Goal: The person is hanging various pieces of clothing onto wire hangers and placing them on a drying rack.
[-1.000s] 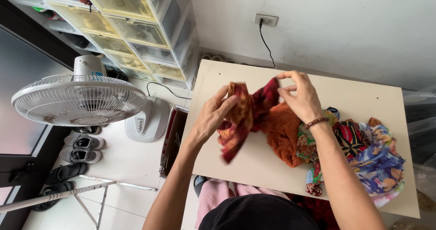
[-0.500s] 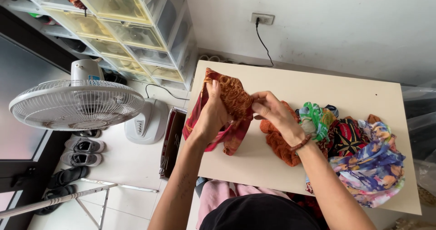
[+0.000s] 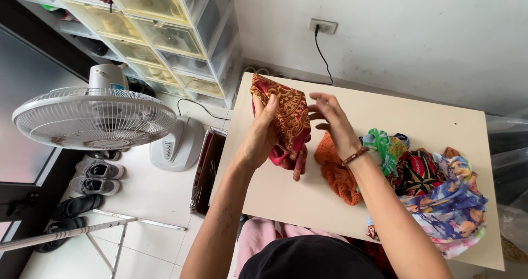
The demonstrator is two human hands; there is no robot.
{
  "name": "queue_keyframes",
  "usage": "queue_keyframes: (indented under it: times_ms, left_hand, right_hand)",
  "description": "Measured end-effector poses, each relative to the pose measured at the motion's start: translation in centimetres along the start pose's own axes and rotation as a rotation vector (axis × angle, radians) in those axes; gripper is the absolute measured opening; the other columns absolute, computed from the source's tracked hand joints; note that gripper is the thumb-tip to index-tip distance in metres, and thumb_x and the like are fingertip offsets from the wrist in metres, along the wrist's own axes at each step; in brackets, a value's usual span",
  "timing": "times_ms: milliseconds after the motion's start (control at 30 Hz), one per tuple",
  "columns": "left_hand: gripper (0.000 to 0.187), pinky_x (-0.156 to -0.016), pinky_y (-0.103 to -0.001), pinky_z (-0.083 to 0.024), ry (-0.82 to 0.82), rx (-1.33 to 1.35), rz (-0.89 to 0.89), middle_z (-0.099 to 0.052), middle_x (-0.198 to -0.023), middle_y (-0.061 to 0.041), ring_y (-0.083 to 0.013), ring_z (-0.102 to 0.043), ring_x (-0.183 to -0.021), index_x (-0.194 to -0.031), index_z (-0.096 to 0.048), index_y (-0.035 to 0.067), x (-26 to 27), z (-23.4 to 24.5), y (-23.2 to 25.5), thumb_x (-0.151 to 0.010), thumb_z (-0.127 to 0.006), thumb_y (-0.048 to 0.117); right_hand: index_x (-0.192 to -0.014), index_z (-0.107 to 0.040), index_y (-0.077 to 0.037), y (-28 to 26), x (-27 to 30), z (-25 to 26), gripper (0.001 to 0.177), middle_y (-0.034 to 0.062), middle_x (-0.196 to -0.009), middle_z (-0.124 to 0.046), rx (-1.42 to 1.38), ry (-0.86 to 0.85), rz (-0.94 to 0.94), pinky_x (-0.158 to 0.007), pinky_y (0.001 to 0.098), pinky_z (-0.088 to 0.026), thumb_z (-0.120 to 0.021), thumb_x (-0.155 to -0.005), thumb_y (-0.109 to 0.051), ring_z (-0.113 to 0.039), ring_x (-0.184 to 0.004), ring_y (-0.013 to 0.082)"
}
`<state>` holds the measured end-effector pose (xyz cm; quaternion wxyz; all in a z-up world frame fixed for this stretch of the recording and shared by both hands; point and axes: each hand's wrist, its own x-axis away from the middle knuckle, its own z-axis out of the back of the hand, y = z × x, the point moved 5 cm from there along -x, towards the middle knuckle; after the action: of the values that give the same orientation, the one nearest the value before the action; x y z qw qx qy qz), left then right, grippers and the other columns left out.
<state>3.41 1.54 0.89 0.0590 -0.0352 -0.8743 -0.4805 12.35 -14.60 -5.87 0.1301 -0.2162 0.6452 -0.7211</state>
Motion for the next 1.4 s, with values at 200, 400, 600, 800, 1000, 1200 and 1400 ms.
queue_keyframes:
  times_ms: [200, 400, 600, 800, 1000, 1200, 1400]
  left_hand:
    - [0.088, -0.104, -0.05, -0.053, 0.051, 0.092, 0.001, -0.044, -0.145, -0.022, -0.0322, -0.052, -0.133, -0.159, -0.005, 0.023, -1.2, 1.9, -1.9, -0.095, -0.061, 0.046]
    - [0.084, -0.108, -0.053, -0.049, 0.062, 0.054, -0.005, -0.041, -0.148, -0.019, -0.0322, -0.049, -0.136, -0.159, -0.004, 0.024, -0.7, 2.9, -2.0, -0.097, -0.055, 0.048]
    - [0.086, -0.111, -0.056, -0.044, -0.023, 0.242, 0.08, -0.041, -0.156, -0.018, -0.0348, -0.044, -0.144, -0.161, -0.016, 0.012, -2.4, 3.1, -6.0, -0.099, -0.032, 0.07]
    - [0.098, -0.109, -0.059, -0.046, -0.033, 0.016, 0.117, -0.033, -0.16, -0.013, -0.0333, -0.04, -0.144, -0.163, -0.01, 0.02, -1.5, 0.7, -3.9, -0.086, -0.015, 0.081]
    - [0.088, -0.108, -0.057, -0.046, -0.157, -0.052, 0.016, -0.032, -0.165, -0.01, -0.0345, -0.043, -0.144, -0.161, -0.021, 0.018, -1.7, 2.4, -6.0, -0.094, -0.019, 0.075]
    - [0.061, -0.104, -0.059, -0.032, 0.23, -1.476, -0.144, -0.038, -0.154, -0.011, -0.0399, -0.037, -0.136, -0.147, -0.043, 0.02, -3.8, 13.8, -15.2, -0.1, -0.017, 0.049]
    - [0.049, -0.114, -0.071, -0.024, 0.328, -1.48, 0.141, -0.055, -0.147, -0.007, -0.0339, -0.046, -0.14, -0.14, -0.055, 0.03, -2.2, 10.0, -10.5, -0.097, -0.058, 0.053]
  right_hand:
    - [-0.133, -0.055, -0.016, 6.2, 0.8, -2.0, 0.062, 0.0089, -0.108, -0.071, -0.225, -0.156, -0.427, -0.086, 0.0378, -0.051, -0.045, -0.095, -0.064, -0.064, -0.096, 0.0195]
    - [-0.138, -0.057, -0.016, 3.2, 0.3, 1.4, 0.052, 0.0019, -0.114, -0.071, -0.444, -0.042, -0.122, -0.087, 0.0319, -0.045, -0.074, -0.091, -0.029, -0.06, -0.103, 0.0141]
    - [-0.13, -0.059, -0.015, -1.6, 1.6, 2.0, 0.048, 0.0019, -0.139, -0.059, 0.252, 0.309, 0.233, -0.094, 0.0359, -0.055, -0.077, -0.088, -0.029, -0.056, -0.122, 0.0163]
    - [-0.119, -0.059, -0.001, -3.9, 2.4, -3.2, 0.059, 0.0115, -0.121, -0.063, 0.724, 0.091, 0.494, -0.095, 0.0422, -0.047, -0.086, -0.075, -0.03, -0.058, -0.114, 0.0279]
    - [-0.098, -0.065, -0.009, -4.8, 1.7, -0.7, 0.023, -0.0003, -0.095, -0.068, 0.424, 0.023, 0.357, -0.089, 0.0328, -0.051, -0.071, -0.092, -0.03, -0.066, -0.093, 0.0172]
    - [-0.099, -0.061, -0.01, -6.0, 1.1, 4.0, 0.015, 0.0007, -0.094, -0.064, -0.427, 0.036, 0.222, -0.089, 0.0289, -0.049, -0.071, -0.092, -0.018, -0.06, -0.09, 0.0114]
    - [-0.102, -0.059, -0.014, -8.3, 2.6, 3.5, 0.018, -0.0032, -0.092, -0.065, -0.45, 0.029, 0.191, -0.08, 0.0258, -0.05, -0.072, -0.09, -0.013, -0.061, -0.086, 0.0071]
